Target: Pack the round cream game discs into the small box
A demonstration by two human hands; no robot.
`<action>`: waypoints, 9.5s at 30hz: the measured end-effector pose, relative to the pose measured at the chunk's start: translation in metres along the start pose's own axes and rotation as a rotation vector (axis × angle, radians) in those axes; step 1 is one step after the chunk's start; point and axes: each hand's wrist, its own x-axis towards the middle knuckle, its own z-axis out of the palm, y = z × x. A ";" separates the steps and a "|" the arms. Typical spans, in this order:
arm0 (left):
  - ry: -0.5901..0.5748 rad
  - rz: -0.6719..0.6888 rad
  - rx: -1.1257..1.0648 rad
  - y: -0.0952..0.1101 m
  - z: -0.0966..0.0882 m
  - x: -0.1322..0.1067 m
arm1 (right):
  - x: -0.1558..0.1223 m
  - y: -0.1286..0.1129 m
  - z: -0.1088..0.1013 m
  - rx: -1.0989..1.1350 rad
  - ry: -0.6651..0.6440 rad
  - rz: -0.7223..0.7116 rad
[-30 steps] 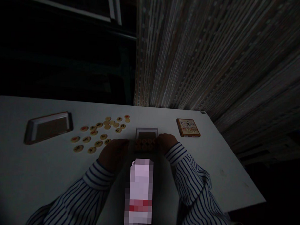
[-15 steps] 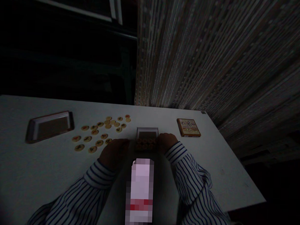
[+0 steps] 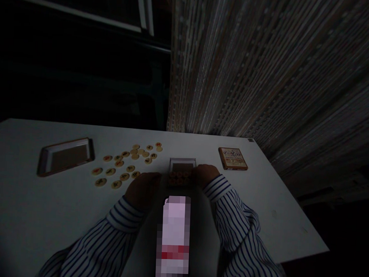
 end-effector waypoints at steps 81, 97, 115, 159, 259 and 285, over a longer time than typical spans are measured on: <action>0.181 0.077 -0.111 -0.001 -0.012 -0.029 | -0.033 -0.021 -0.001 0.144 0.204 -0.046; 0.362 -0.069 -0.089 -0.064 -0.077 -0.043 | 0.007 -0.066 -0.031 0.011 0.232 -0.285; 0.351 -0.288 0.117 -0.152 -0.069 -0.041 | 0.076 -0.150 -0.035 0.155 0.244 -0.510; 0.651 0.134 0.033 -0.102 -0.071 -0.040 | 0.094 -0.175 -0.028 1.152 0.185 -0.454; 0.194 -0.299 -0.843 0.022 0.020 0.016 | 0.018 0.017 0.000 0.340 0.666 -0.357; 0.267 -0.149 -0.449 0.013 0.032 0.014 | 0.034 0.036 0.016 0.136 0.273 -0.176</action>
